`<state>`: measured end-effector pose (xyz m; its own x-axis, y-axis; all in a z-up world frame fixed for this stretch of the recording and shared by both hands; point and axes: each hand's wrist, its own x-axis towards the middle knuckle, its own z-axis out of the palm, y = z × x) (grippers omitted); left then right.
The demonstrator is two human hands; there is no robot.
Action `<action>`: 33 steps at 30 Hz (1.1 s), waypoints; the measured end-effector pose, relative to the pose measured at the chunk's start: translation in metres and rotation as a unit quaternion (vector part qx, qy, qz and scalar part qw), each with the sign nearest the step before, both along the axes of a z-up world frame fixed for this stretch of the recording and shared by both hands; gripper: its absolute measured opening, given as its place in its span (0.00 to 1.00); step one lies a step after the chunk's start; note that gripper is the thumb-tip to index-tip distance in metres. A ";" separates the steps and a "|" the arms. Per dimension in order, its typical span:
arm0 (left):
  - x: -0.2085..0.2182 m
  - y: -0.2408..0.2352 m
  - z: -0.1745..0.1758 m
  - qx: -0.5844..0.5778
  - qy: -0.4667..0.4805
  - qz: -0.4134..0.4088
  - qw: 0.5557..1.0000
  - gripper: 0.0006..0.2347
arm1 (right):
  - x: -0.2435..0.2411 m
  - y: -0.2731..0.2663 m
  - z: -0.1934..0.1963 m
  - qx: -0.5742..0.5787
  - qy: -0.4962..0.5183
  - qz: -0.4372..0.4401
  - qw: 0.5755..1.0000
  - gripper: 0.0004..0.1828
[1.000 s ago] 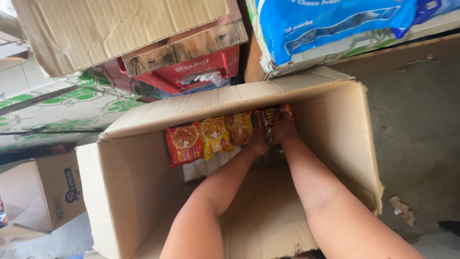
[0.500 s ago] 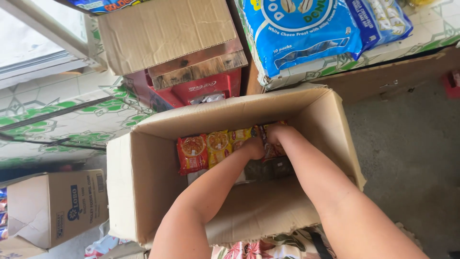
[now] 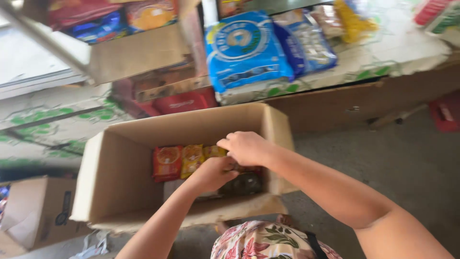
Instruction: The recorder picks various grocery items from a counter and packs them into a cardboard box.
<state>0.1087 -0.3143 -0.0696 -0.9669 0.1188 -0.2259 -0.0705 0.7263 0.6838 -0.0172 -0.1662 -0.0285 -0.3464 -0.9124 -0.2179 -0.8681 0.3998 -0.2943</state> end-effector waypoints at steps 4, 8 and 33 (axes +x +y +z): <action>0.038 0.052 0.054 0.092 0.048 0.112 0.988 0.18 | 0.002 0.101 0.021 -0.183 -0.046 -0.002 0.982 0.20; 0.062 0.082 0.043 0.220 0.090 0.241 0.941 0.17 | 0.008 0.173 0.030 -0.194 -0.128 -0.008 0.973 0.19; -0.032 0.177 0.049 0.032 0.204 0.244 0.947 0.17 | -0.044 0.315 -0.010 -0.128 -0.185 -0.134 0.965 0.24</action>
<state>0.0763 -0.1376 -0.0208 -0.9153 -0.3643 0.1718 -0.1072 0.6314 0.7680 -0.0609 0.1486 -0.0382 -0.5188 -0.8415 -0.1508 -0.5601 0.4678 -0.6837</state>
